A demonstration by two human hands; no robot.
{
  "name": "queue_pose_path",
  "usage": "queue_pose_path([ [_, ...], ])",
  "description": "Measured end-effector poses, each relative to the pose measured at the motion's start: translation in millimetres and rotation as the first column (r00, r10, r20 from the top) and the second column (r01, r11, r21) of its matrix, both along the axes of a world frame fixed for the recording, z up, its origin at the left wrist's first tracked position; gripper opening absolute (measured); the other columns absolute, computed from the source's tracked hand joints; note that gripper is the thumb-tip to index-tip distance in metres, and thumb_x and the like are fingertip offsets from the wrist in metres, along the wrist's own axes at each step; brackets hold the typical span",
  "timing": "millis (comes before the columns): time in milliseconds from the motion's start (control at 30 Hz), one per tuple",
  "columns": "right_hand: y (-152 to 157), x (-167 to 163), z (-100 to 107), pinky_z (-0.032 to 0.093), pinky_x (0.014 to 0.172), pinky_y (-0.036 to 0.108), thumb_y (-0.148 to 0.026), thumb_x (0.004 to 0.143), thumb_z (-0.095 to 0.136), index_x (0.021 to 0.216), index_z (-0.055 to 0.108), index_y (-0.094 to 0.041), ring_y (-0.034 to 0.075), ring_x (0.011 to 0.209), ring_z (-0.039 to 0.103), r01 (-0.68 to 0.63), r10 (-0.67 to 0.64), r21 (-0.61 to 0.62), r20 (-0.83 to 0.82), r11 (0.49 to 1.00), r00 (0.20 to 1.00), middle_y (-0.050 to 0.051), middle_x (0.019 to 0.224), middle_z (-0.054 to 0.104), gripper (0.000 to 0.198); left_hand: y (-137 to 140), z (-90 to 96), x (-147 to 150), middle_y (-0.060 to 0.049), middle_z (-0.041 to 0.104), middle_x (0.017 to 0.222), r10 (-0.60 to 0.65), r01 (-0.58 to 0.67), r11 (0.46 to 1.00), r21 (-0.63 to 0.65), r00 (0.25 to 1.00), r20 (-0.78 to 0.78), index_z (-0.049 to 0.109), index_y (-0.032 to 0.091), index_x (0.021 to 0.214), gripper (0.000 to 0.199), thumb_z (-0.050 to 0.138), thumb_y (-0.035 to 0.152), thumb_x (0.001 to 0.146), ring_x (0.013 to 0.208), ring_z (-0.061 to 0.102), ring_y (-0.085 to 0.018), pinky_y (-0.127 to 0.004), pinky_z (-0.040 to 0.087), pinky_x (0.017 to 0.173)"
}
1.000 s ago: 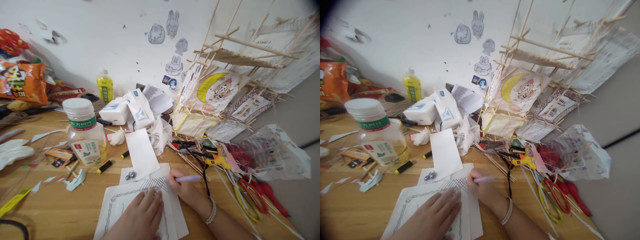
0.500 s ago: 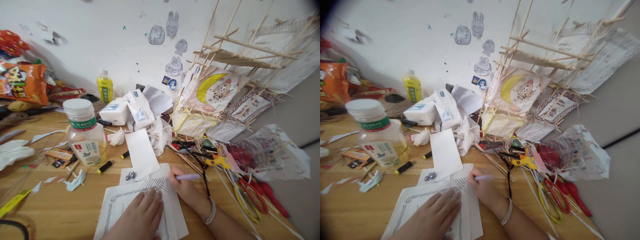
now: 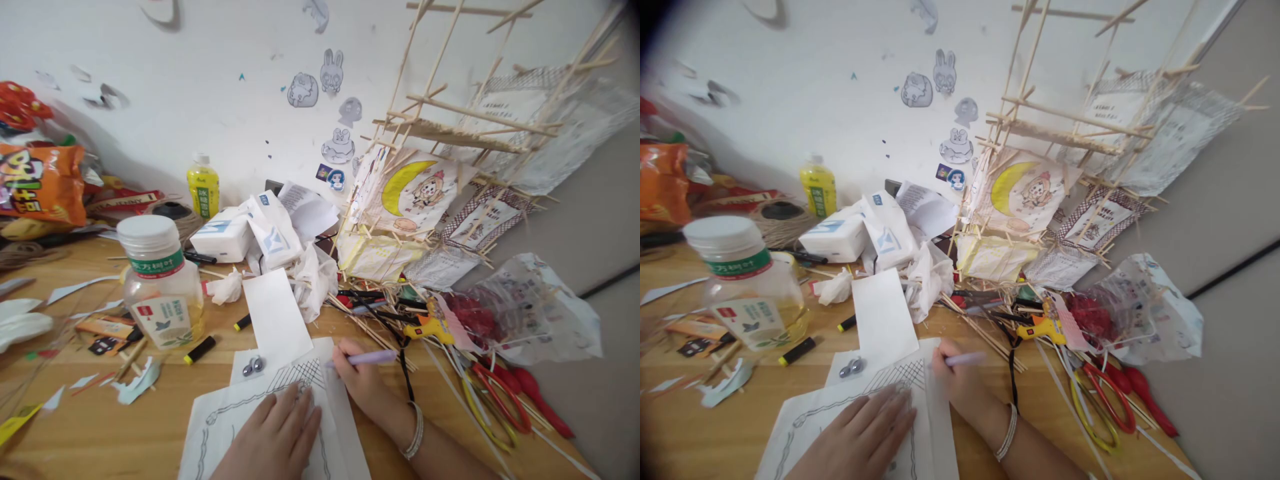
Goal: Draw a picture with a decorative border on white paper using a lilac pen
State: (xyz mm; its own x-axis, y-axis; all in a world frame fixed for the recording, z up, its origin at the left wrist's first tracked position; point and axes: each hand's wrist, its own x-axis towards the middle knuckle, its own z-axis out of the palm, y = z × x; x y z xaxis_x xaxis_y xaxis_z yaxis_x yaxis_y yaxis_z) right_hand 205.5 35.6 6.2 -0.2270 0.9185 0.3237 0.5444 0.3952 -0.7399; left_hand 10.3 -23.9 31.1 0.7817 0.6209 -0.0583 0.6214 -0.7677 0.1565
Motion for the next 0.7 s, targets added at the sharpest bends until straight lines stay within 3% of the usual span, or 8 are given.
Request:
queue_pose_path([
  [300, -2, 0, 0, 0.041, 0.056, 0.024, -0.028, 0.09, 0.042, 0.06, 0.039, -0.022, 0.013, 0.057, 0.046, -0.059, 0.05, -0.108, -0.084, 0.992, 0.995, -0.004, 0.057, 0.044, 0.03, 4, -32.1, 3, -0.017, 0.042, 0.142, -0.079, 0.08, 0.997, -0.021, 0.995, 0.054, 0.048, 0.013, 0.137, 0.049, 0.055, 0.019, 0.089, 0.128, 0.043, -0.036, -0.05, 0.041, 0.1],
  [500, -5, -4, 6, 0.038, 0.054, 0.023, -0.028, 0.088, 0.041, 0.057, 0.039, -0.021, 0.013, 0.057, 0.047, -0.139, 0.129, -0.189, -0.065, 0.972, 0.989, -0.004, 0.056, 0.044, 0.032, 2, -3.8, 3, -0.017, 0.048, 0.137, -0.087, 0.087, 0.996, 0.015, 0.996, 0.006, 0.055, 0.011, 0.13, 0.041, 0.053, 0.011, 0.089, 0.123, 0.049, -0.035, -0.046, 0.045, 0.098],
  [700, -4, -4, 8, 0.032, 0.054, 0.024, -0.021, 0.086, 0.04, 0.058, 0.032, -0.022, 0.012, 0.056, 0.043, -0.191, 0.198, -0.068, 0.121, 0.979, 0.973, -0.005, 0.056, 0.041, 0.029, 3, 10.7, 6, -0.017, 0.044, 0.139, -0.059, 0.057, 0.997, -0.044, 0.997, -0.052, 0.054, 0.011, 0.131, 0.045, 0.053, 0.008, 0.086, 0.124, 0.048, -0.035, -0.048, 0.045, 0.098],
])
